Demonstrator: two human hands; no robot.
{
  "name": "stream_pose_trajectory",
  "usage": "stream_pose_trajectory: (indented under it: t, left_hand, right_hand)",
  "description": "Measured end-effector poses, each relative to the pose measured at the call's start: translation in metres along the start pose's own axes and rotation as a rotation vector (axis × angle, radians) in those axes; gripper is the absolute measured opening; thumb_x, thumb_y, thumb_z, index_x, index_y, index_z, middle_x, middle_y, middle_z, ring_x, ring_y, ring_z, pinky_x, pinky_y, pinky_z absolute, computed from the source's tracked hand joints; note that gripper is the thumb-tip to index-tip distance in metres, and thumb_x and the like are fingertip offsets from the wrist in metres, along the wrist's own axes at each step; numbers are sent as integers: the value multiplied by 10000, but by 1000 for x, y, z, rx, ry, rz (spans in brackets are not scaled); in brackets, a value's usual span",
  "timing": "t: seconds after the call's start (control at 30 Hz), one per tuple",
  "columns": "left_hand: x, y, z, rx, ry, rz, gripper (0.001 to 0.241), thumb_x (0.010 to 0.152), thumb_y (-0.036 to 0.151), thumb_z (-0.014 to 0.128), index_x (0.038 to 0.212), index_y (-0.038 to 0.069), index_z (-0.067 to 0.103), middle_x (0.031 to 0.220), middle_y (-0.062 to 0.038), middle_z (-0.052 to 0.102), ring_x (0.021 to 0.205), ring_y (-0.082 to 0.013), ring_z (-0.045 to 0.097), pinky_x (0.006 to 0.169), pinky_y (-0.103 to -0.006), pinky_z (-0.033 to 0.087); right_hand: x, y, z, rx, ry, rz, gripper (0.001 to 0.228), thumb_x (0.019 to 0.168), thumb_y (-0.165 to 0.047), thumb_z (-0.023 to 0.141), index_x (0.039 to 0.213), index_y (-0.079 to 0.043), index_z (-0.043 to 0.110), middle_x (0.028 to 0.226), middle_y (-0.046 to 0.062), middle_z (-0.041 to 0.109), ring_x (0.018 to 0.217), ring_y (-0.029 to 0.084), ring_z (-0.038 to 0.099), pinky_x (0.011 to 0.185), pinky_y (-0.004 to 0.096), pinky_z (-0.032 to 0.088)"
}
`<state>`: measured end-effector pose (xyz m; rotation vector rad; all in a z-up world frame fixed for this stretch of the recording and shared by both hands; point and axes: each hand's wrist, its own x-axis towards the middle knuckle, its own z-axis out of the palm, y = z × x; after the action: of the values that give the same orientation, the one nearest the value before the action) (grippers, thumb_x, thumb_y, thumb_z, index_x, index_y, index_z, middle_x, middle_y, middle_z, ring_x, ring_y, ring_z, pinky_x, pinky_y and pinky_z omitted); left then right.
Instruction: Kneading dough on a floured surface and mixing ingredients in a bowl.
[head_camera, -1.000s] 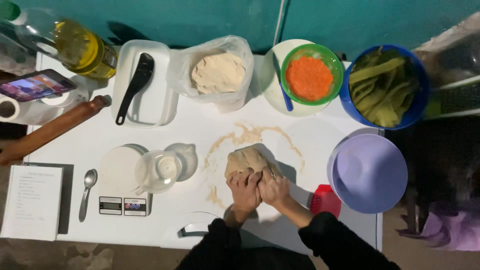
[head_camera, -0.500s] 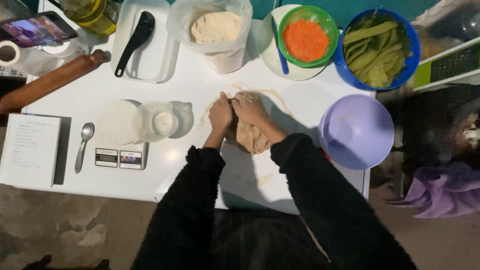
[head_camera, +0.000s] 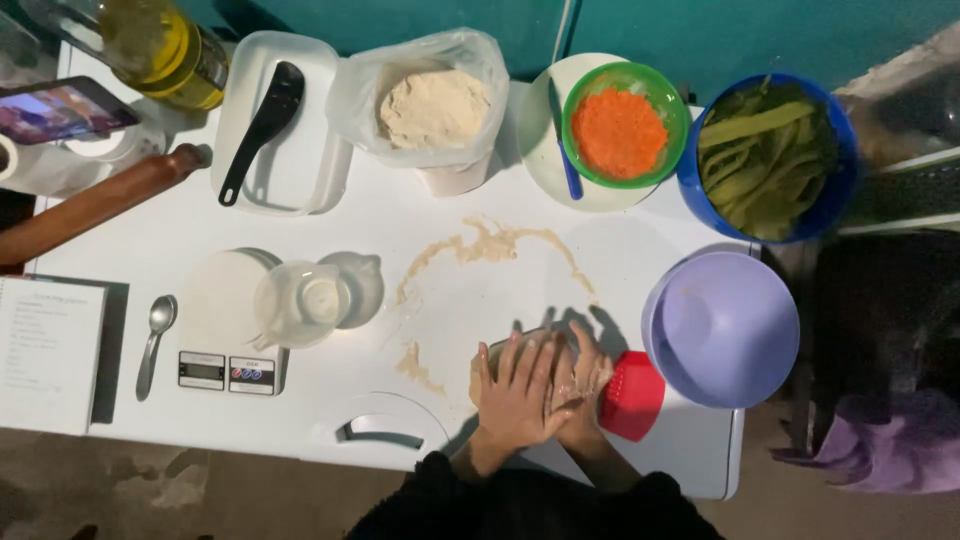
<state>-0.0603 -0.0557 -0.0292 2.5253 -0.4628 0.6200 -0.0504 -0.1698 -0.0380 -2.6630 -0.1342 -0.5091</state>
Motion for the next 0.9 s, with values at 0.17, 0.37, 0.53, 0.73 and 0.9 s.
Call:
stream_pose_trajectory:
  t: [0.17,0.37,0.53,0.73,0.9]
  left_hand:
    - [41,-71,32,-228,-97,-102,776,1006,591,467,1476,-26,503,1426,-254,573,1291,-438,571,1098,-540,413]
    - [101,-141,75,-218,-359,-114,643,1008,557,475,1347,26,603,1184,-198,703,948,-399,681,766,-481,544]
    - [92,-107,12,-282,-240,-75,695,1000,590,491,1305,-27,589,999,-195,681,924,-407,670,799,-481,532]
    - [11,-46,-10,-351,-335,-310,494,1076,520,417,1116,100,675,1084,-129,679,1030,-370,626,922,-478,452]
    - [-28,-19,-12,6,-81,45,591,1050,593,362,1294,159,679,1244,-113,680,1126,-310,640,942,-507,401]
  right_hand:
    - [46,23,73,200,-58,-109,500,1004,-327,516,1359,21,576,1399,277,556,1250,440,562,1091,581,376]
    - [108,65,163,144,-160,-331,450,908,-223,583,1262,51,628,1217,258,637,1039,438,586,888,547,469]
    - [123,8,44,255,-163,-372,181,961,-133,598,1073,-10,668,1039,176,640,1029,423,592,884,526,488]
    - [17,14,8,403,-436,72,285,1003,-236,612,803,-34,627,849,170,629,847,376,633,789,488,483]
    - [-51,7,25,344,131,-212,421,978,-299,478,1160,27,673,1165,269,664,1030,457,642,869,514,469]
